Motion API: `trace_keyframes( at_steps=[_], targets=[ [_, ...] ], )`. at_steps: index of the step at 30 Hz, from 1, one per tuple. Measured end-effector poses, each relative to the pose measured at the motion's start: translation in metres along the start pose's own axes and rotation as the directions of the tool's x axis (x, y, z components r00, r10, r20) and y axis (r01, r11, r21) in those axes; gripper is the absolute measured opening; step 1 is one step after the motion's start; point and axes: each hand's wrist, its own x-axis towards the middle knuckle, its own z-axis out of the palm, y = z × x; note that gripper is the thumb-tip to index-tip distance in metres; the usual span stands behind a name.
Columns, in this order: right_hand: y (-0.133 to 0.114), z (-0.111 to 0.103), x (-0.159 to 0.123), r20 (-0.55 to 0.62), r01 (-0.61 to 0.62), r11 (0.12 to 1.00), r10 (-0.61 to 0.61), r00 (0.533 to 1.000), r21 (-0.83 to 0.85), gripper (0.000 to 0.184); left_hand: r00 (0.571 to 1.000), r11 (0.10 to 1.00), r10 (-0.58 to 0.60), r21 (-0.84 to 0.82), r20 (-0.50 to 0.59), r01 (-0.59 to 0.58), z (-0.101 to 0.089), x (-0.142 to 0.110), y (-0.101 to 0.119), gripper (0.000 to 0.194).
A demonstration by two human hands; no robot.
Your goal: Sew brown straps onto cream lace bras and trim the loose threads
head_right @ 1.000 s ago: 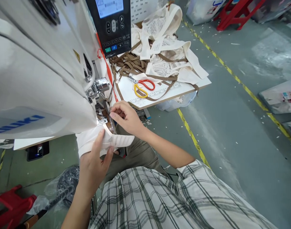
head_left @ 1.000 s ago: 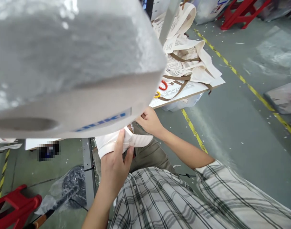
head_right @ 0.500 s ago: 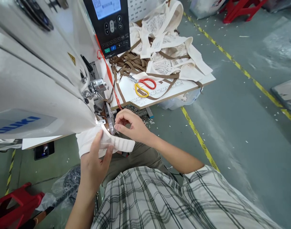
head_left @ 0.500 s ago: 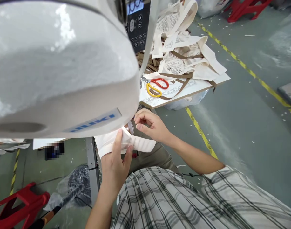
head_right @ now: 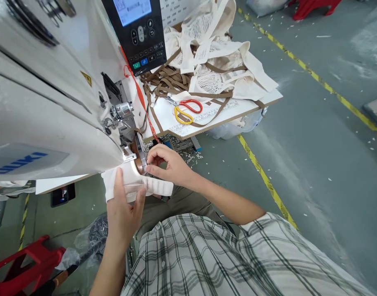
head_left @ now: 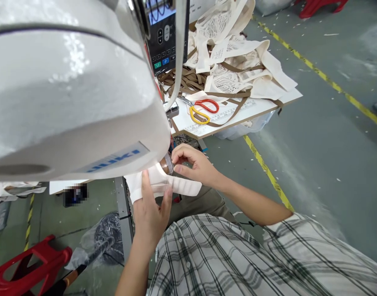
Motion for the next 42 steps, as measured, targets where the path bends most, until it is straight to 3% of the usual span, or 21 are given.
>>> trace_keyframes(
  at_steps=[9,16,19,20,22,24,26,29,32,36,40,42],
  targets=[
    [-0.017,0.009,-0.041,0.133,-0.312,0.95,0.306,0.943,0.023,0.026,0.985,0.985,0.172,-0.03,0.005,-0.172,0.016,-0.04,0.031,0.097],
    [-0.015,0.017,-0.059,-0.008,-0.261,0.965,0.261,0.965,-0.002,0.017,0.982,0.981,0.134,-0.159,0.13,-0.113,0.024,-0.061,0.051,0.096],
    [-0.019,0.011,-0.063,-0.003,-0.287,0.958,0.287,0.958,-0.003,0.018,0.967,0.969,0.048,-0.246,0.249,0.015,0.016,-0.06,0.046,0.079],
    [-0.021,0.009,-0.064,0.01,-0.289,0.957,0.289,0.957,-0.027,0.019,0.967,0.968,0.023,-0.247,0.254,0.041,0.012,-0.059,0.043,0.066],
    [-0.024,0.005,-0.065,0.051,-0.275,0.956,0.281,0.958,-0.099,0.022,0.986,0.976,0.014,-0.219,0.164,0.023,0.003,-0.053,0.036,0.039],
    [-0.026,0.002,-0.066,0.101,-0.233,0.959,0.251,0.963,-0.159,0.023,0.996,0.977,0.091,-0.198,0.018,-0.086,-0.005,-0.043,0.03,0.028],
    [-0.026,0.0,-0.067,0.155,-0.173,0.965,0.205,0.967,-0.195,0.022,0.97,0.945,0.238,-0.219,-0.05,-0.243,-0.01,-0.03,0.026,0.04],
    [-0.026,-0.003,-0.069,0.236,-0.039,0.954,0.113,0.965,-0.296,0.016,0.891,0.877,0.445,-0.248,0.09,-0.412,-0.01,-0.012,0.021,0.06],
    [-0.026,-0.005,-0.072,0.312,0.131,0.865,0.031,0.95,-0.484,0.015,0.838,0.857,0.508,-0.217,0.201,-0.468,-0.003,-0.004,0.015,0.051],
    [-0.023,-0.006,-0.077,0.328,0.329,0.715,-0.146,0.933,-0.617,0.018,0.817,0.807,0.576,-0.163,0.009,-0.567,0.009,-0.01,0.003,0.018],
    [-0.02,-0.003,-0.082,0.282,0.447,0.658,-0.348,0.894,-0.606,0.018,0.729,0.729,0.661,-0.074,-0.178,-0.68,0.012,-0.021,-0.002,0.021],
    [-0.02,-0.001,-0.083,0.282,0.467,0.662,-0.373,0.884,-0.586,0.018,0.707,0.716,0.673,-0.044,-0.218,-0.696,0.011,-0.024,-0.003,0.021]
  ],
)
